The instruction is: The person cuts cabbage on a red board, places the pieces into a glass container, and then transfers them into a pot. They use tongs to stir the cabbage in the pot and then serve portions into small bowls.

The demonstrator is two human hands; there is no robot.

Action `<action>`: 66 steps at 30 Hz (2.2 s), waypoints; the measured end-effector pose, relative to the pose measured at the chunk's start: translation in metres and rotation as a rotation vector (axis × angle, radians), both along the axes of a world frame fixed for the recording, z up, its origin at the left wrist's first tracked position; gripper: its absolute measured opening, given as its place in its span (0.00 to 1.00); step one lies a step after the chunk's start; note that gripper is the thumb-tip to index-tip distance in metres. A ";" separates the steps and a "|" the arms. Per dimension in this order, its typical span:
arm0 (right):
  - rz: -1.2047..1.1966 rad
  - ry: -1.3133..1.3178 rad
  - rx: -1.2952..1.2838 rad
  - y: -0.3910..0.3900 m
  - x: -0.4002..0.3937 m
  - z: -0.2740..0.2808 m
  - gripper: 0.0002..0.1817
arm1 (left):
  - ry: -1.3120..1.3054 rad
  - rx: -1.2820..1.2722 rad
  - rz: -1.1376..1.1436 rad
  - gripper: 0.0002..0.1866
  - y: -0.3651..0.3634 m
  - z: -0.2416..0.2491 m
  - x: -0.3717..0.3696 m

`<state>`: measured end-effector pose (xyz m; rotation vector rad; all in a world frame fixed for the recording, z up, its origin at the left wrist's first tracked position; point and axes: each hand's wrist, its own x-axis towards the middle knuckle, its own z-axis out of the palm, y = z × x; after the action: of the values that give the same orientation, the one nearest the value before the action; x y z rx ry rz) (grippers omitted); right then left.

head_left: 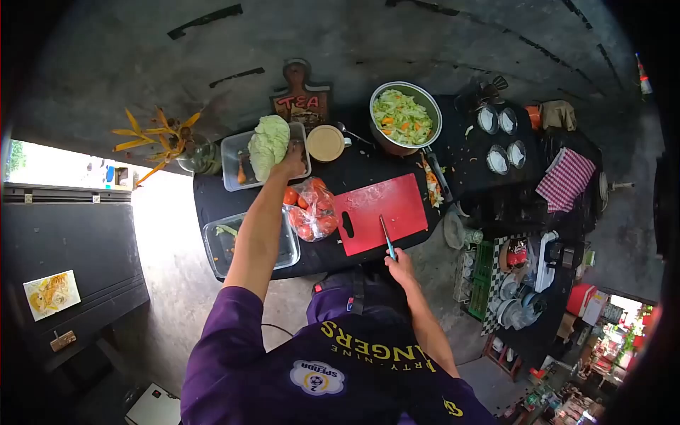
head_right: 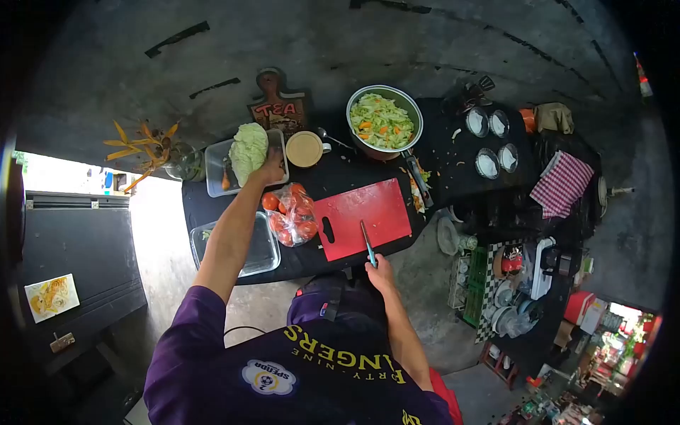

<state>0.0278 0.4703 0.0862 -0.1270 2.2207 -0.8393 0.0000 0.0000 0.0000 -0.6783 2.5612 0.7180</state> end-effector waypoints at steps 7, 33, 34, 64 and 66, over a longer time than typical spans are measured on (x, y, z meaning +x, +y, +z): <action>-0.037 -0.039 -0.014 0.002 0.009 0.003 0.17 | -0.037 -0.051 0.100 0.39 0.020 0.064 0.002; 0.031 -0.063 -0.040 -0.006 -0.002 -0.004 0.18 | 0.480 -0.054 0.229 0.09 0.032 0.111 0.019; 0.056 -0.070 -0.054 -0.015 -0.007 0.006 0.14 | 0.581 -0.046 0.221 0.11 0.037 0.125 0.024; 0.106 -0.150 -0.577 -0.125 0.030 0.035 0.12 | 0.461 1.079 0.869 0.12 0.231 0.159 0.196; 0.069 -0.056 -0.572 -0.145 0.051 0.031 0.12 | 0.541 1.125 0.902 0.12 0.211 0.153 0.221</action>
<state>0.0792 0.3250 0.1168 -0.4424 1.8561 -1.3985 0.2213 0.2106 0.1528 -1.2582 1.5577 2.5841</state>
